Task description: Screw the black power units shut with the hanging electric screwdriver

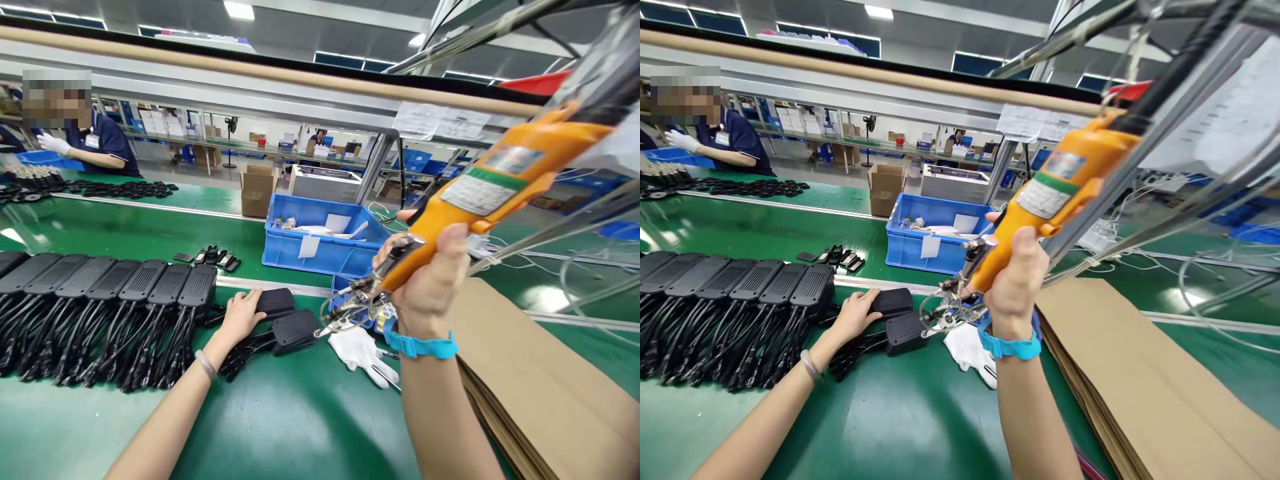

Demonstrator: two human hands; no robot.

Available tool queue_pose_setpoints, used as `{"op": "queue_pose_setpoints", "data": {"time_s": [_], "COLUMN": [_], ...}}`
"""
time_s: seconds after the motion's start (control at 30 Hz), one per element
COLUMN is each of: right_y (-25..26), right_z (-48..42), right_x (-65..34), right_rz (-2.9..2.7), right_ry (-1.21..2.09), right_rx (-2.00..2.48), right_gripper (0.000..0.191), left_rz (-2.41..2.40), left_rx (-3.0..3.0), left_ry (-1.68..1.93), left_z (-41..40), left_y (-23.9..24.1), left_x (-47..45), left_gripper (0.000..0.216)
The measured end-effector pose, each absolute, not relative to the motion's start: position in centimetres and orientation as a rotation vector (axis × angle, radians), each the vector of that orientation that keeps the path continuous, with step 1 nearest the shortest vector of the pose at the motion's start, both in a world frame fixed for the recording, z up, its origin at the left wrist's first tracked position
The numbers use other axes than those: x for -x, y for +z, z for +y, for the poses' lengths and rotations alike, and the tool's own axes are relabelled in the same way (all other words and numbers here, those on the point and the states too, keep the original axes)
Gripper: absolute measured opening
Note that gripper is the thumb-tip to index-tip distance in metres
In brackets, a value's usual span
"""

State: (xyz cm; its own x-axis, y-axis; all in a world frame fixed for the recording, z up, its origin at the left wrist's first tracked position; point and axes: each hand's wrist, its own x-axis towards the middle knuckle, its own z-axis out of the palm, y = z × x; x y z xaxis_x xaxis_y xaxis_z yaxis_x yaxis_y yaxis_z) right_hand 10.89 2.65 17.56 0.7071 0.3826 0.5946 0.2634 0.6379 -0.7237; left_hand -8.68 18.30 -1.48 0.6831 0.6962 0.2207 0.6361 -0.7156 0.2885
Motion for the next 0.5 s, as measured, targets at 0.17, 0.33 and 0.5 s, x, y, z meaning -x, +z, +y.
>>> {"op": "queue_pose_setpoints", "data": {"time_s": [0.17,0.33,0.5], "right_y": [15.3,13.7,12.4], "right_z": [3.7,5.1,5.7], "right_x": [-10.9,-10.7,-11.1], "right_rz": [-0.855,-0.854,-0.866], "right_ry": [0.182,0.173,0.136], "right_rx": [0.927,0.926,0.945], "right_gripper": [0.05,0.045,0.043], "left_rz": [0.934,0.718,0.787], "left_rx": [-2.663,-2.605,-2.669], "left_ry": [0.584,0.465,0.357], "left_z": [15.0,11.5,11.2], "left_y": [-0.8,-0.4,-1.1], "left_x": [9.4,9.3,8.9], "left_gripper": [0.045,0.063,0.048]}}
